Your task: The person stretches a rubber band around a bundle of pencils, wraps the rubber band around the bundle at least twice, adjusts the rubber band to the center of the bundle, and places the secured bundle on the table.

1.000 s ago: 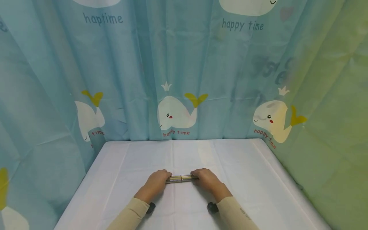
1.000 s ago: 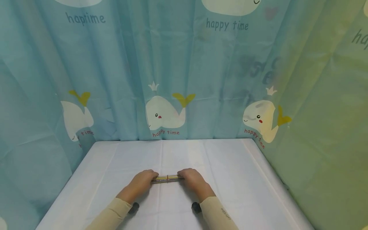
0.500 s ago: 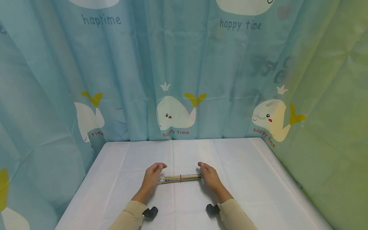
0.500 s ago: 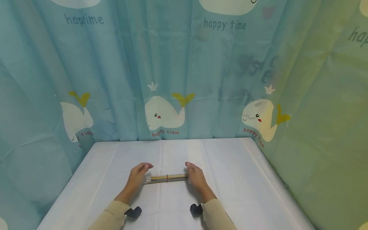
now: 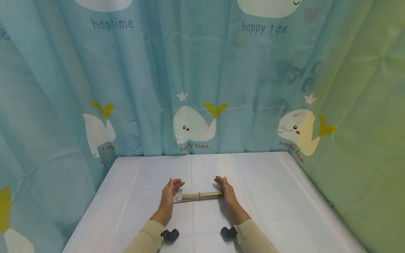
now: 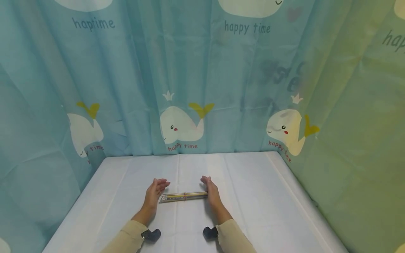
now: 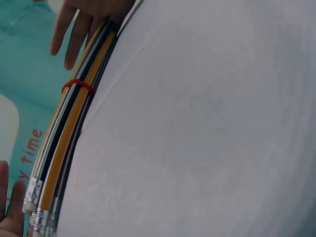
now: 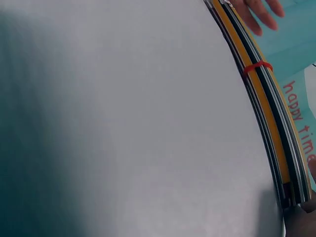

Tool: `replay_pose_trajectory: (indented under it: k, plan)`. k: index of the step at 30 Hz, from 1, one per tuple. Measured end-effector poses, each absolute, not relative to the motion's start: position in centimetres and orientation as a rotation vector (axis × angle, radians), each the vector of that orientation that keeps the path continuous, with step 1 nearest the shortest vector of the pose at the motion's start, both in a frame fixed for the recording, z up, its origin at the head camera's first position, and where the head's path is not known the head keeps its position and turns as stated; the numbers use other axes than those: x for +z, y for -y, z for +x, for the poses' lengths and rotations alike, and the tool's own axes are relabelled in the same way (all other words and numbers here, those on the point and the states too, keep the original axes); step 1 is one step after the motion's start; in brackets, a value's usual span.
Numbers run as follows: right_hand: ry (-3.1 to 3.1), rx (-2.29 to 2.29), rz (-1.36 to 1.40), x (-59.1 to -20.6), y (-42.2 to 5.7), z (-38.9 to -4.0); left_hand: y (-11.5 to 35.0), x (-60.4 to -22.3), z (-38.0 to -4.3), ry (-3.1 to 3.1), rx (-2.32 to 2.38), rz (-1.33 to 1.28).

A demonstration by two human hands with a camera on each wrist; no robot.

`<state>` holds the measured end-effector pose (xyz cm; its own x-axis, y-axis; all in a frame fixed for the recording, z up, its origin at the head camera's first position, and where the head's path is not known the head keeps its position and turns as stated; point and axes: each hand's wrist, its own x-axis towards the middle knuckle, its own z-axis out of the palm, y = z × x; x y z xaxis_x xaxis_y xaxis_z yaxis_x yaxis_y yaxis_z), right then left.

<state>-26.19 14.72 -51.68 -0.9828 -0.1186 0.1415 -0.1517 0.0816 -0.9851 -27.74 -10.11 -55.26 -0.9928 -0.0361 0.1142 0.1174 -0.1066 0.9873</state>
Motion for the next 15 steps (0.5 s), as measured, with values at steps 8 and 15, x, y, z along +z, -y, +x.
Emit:
replay_pose_trajectory:
  k: [8, 15]
  plan:
    - [2.388, 2.007, 0.268, -54.6, -14.5, -27.8, 9.6, -56.1, -28.2, 1.95, -2.389, -0.183]
    - [2.576, 1.839, 0.262, -55.1, -13.1, -28.1, 9.3, -55.8, -28.5, 2.108, -2.377, -0.253]
